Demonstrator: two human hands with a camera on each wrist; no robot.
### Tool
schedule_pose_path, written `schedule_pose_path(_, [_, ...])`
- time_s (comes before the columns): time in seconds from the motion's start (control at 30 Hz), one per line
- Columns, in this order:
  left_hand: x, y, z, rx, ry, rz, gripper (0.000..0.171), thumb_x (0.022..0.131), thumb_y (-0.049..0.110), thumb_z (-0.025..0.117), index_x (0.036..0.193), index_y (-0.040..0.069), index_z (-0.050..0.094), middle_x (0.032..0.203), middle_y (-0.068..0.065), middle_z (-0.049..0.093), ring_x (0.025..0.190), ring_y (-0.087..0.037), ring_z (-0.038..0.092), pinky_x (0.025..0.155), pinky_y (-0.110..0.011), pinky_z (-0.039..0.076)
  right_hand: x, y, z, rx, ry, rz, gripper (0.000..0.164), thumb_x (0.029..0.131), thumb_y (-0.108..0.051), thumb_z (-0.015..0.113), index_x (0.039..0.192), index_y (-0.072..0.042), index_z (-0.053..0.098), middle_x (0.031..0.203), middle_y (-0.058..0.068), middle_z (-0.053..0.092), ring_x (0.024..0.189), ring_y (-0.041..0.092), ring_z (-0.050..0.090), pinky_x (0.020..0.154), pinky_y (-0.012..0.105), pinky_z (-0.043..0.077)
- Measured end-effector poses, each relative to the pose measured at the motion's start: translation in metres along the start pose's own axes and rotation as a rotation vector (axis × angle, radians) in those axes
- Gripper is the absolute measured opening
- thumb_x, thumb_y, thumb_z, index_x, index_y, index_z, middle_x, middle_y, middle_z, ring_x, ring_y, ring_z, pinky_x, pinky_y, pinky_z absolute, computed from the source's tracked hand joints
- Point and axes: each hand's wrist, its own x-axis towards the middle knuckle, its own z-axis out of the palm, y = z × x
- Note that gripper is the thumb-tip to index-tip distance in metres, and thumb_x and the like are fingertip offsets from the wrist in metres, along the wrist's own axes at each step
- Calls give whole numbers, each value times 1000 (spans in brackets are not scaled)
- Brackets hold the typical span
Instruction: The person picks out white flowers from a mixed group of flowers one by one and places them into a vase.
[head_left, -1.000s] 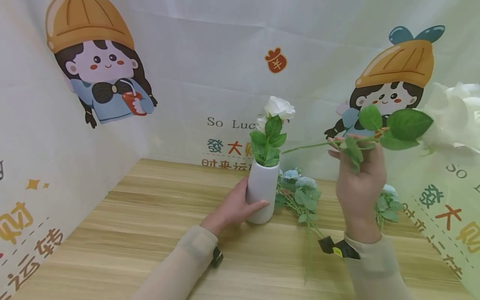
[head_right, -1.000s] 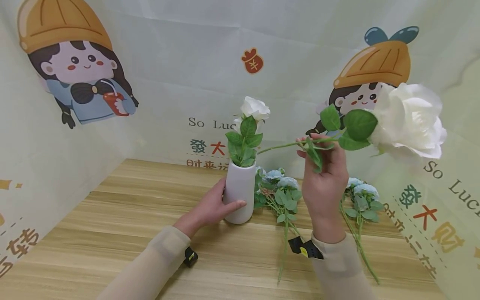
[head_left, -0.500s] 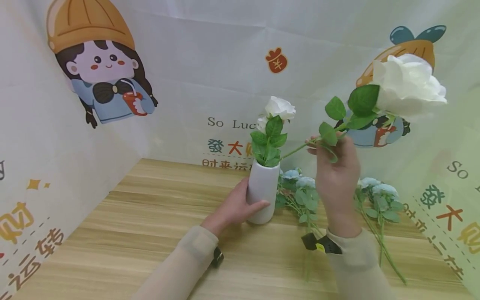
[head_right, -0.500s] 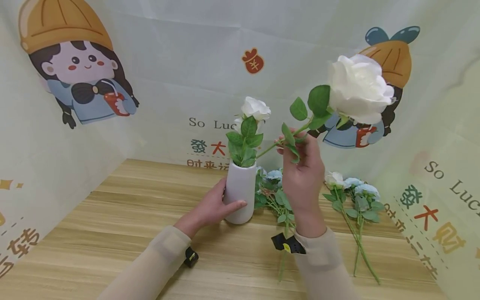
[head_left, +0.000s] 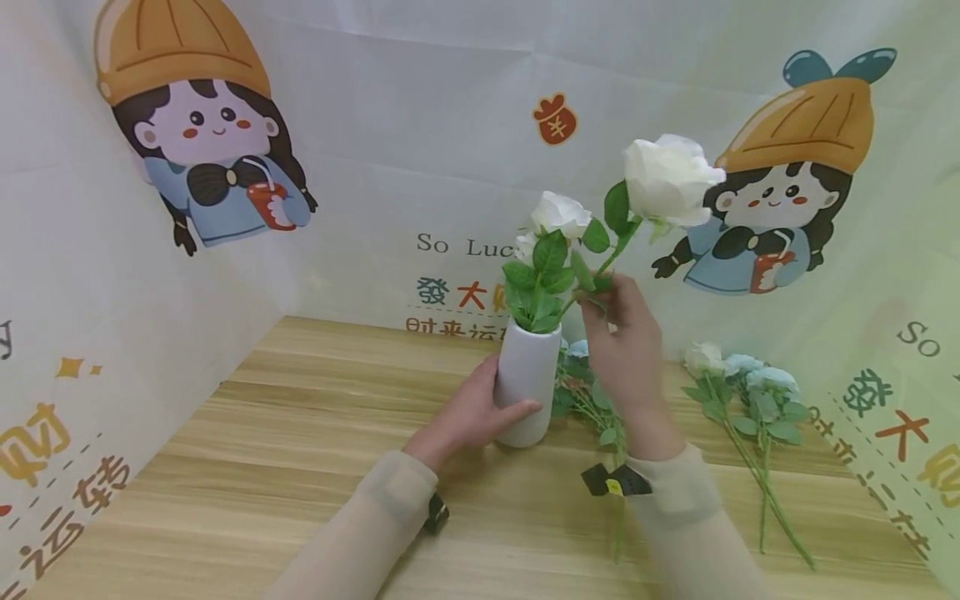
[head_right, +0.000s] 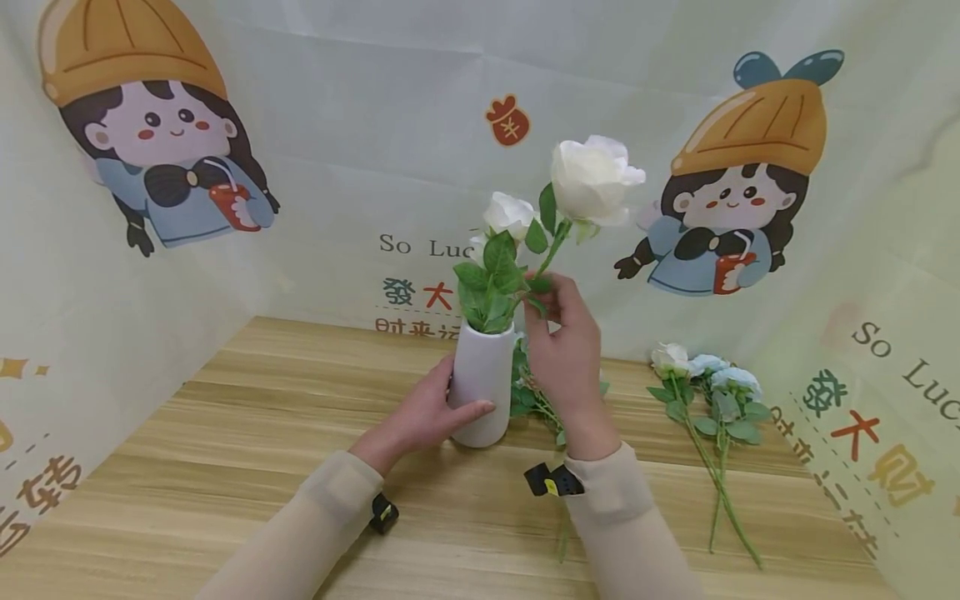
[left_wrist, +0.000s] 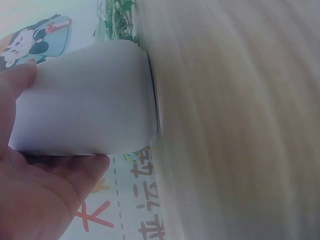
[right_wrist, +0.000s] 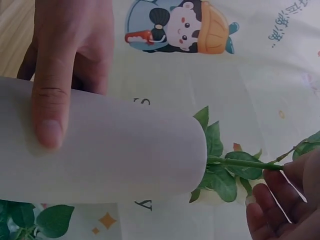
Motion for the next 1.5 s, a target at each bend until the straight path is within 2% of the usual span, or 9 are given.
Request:
schedule_pose_path(0.1, [0, 0, 0, -4, 3, 9, 85, 86, 48, 75, 148, 9, 31, 128, -8, 51, 111, -19, 52, 95, -46, 49, -1, 5, 4, -104, -50, 36, 19, 96, -5, 62, 115, -4, 61, 98, 8, 69, 90, 20, 61, 79, 40, 53])
schedule_pose_path(0.27, [1, 0, 0, -12, 5, 19, 85, 87, 44, 76, 148, 8, 31, 129, -9, 51, 112, -21, 52, 96, -46, 49, -2, 13, 13, -151, -149, 37, 17, 95, -6, 62, 111, -1, 64, 93, 10, 69, 91, 23, 60, 81, 45, 53])
schedule_pose_path(0.43, [1, 0, 0, 0, -1, 29, 83, 88, 43, 75, 148, 7, 30, 131, -10, 50, 113, -21, 52, 95, -45, 49, -5, 16, 20, -225, -206, -42, 9, 93, -7, 66, 99, -1, 69, 91, 10, 70, 92, 27, 57, 83, 50, 48])
schedule_pose_path(0.6, [2, 1, 0, 9, -3, 25, 84, 88, 43, 75, 148, 7, 30, 132, -10, 49, 114, -20, 51, 96, -45, 49, -6, 16, 22, -269, -197, -104, 9, 93, -8, 68, 95, 0, 70, 93, 11, 70, 93, 28, 57, 87, 50, 46])
schedule_pose_path(0.73, [3, 0, 0, 5, -6, 24, 84, 88, 44, 75, 148, 7, 30, 132, -11, 49, 114, -21, 51, 96, -45, 48, -6, 14, 21, -234, -159, -50, 16, 94, -10, 68, 105, 1, 67, 92, 11, 69, 95, 27, 58, 86, 50, 48])
schedule_pose_path(0.8, [3, 0, 1, 3, -6, 17, 85, 88, 44, 75, 149, 7, 29, 133, -11, 49, 115, -21, 50, 97, -46, 48, -6, 15, 21, -226, -152, -54, 16, 94, -11, 69, 105, 1, 67, 92, 10, 70, 93, 26, 59, 85, 50, 49])
schedule_pose_path(0.97, [3, -1, 1, 2, 3, 7, 86, 87, 44, 76, 149, 6, 29, 133, -11, 49, 114, -21, 51, 96, -46, 49, -7, 15, 23, -243, -176, -178, 7, 91, -7, 72, 96, -2, 72, 91, 8, 71, 88, 24, 59, 82, 47, 49])
schedule_pose_path(1.07, [4, -2, 2, 13, 12, 26, 83, 88, 43, 76, 146, 5, 31, 130, -12, 50, 111, -20, 53, 94, -44, 50, -10, 14, 26, -281, -179, -218, 7, 89, -8, 74, 93, -3, 73, 89, 8, 70, 87, 25, 57, 81, 47, 46])
schedule_pose_path(1.5, [4, -1, 1, 15, 17, 60, 79, 88, 41, 76, 143, 3, 35, 128, -11, 52, 109, -19, 54, 92, -42, 51, -15, 15, 27, -335, -148, -222, 8, 87, -13, 74, 90, -7, 77, 90, 9, 67, 89, 29, 54, 78, 51, 43])
